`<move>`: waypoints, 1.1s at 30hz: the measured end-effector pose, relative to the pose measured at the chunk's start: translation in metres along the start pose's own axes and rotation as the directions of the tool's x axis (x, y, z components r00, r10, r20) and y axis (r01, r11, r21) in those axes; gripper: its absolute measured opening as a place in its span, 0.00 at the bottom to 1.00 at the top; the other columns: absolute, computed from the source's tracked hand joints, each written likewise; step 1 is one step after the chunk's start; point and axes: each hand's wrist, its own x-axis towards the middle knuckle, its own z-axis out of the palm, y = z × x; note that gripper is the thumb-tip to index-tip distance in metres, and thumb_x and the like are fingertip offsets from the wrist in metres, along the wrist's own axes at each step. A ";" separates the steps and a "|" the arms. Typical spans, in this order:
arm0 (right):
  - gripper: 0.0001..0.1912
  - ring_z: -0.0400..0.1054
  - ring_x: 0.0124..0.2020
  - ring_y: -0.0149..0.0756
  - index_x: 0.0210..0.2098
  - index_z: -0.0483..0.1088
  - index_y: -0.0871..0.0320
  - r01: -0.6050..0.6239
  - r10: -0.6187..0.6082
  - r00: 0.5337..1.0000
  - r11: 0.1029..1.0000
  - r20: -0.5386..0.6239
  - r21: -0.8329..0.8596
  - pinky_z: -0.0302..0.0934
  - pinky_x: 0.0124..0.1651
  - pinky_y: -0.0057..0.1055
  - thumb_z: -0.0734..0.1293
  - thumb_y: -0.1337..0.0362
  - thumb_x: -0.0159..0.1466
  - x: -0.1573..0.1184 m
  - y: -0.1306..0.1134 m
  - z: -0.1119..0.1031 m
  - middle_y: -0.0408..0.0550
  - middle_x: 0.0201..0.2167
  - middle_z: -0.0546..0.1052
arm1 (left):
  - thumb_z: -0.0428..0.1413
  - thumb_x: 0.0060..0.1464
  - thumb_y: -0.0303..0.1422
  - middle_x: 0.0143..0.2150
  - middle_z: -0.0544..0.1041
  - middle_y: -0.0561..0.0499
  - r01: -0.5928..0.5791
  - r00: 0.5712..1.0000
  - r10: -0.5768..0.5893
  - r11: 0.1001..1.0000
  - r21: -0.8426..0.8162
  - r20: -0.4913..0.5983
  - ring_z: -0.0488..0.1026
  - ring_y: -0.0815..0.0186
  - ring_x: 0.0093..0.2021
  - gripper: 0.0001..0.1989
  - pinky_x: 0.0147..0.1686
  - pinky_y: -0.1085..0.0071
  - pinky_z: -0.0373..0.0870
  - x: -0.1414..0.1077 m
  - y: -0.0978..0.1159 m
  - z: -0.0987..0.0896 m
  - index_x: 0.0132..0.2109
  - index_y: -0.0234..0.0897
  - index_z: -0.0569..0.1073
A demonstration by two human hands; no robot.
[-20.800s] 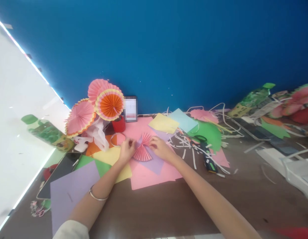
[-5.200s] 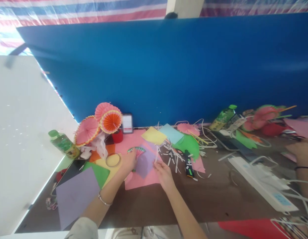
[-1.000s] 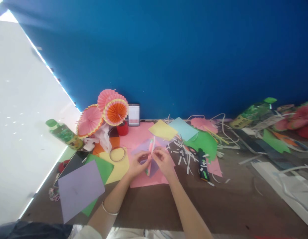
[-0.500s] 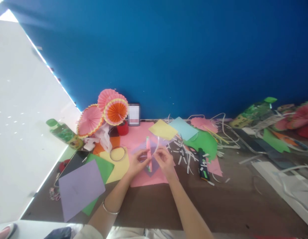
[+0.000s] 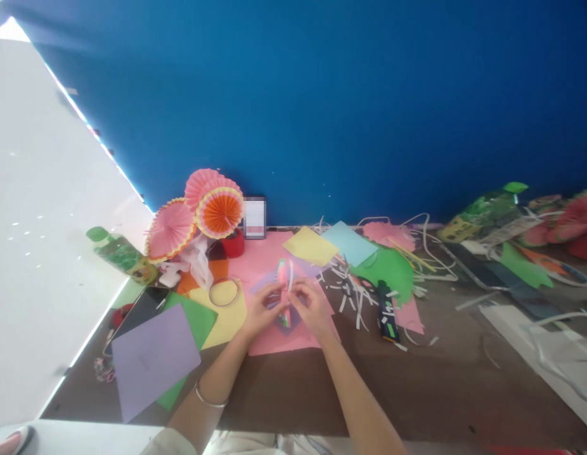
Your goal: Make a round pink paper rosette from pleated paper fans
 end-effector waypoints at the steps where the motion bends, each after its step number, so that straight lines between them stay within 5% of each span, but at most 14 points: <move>1: 0.06 0.64 0.37 0.36 0.26 0.66 0.57 0.002 -0.002 1.000 1.000 0.000 -0.007 0.60 0.40 0.32 0.64 0.62 0.56 0.000 0.001 0.000 0.47 0.32 0.67 | 0.60 0.44 0.35 0.45 0.71 0.44 -0.007 1.000 0.007 1.000 -0.002 0.004 0.72 0.60 0.43 0.20 0.45 0.61 0.71 0.000 -0.001 0.000 0.47 0.36 0.71; 24: 0.05 0.64 0.35 0.34 0.25 0.67 0.57 0.012 -0.011 1.000 0.998 0.009 -0.057 0.60 0.39 0.32 0.64 0.64 0.56 0.001 0.001 0.002 0.46 0.32 0.67 | 0.56 0.49 0.36 0.45 0.72 0.43 -0.036 0.999 0.037 0.999 -0.036 0.006 0.73 0.61 0.44 0.16 0.44 0.62 0.72 -0.001 -0.001 0.005 0.45 0.36 0.71; 33: 0.04 0.65 0.34 0.35 0.26 0.67 0.57 0.022 -0.022 1.000 0.998 0.010 -0.056 0.61 0.38 0.32 0.64 0.64 0.56 0.001 0.009 0.005 0.47 0.33 0.68 | 0.57 0.48 0.35 0.40 0.74 0.45 -0.047 0.996 0.043 0.998 -0.050 -0.082 0.74 0.63 0.40 0.12 0.41 0.65 0.72 0.000 -0.004 0.006 0.41 0.36 0.72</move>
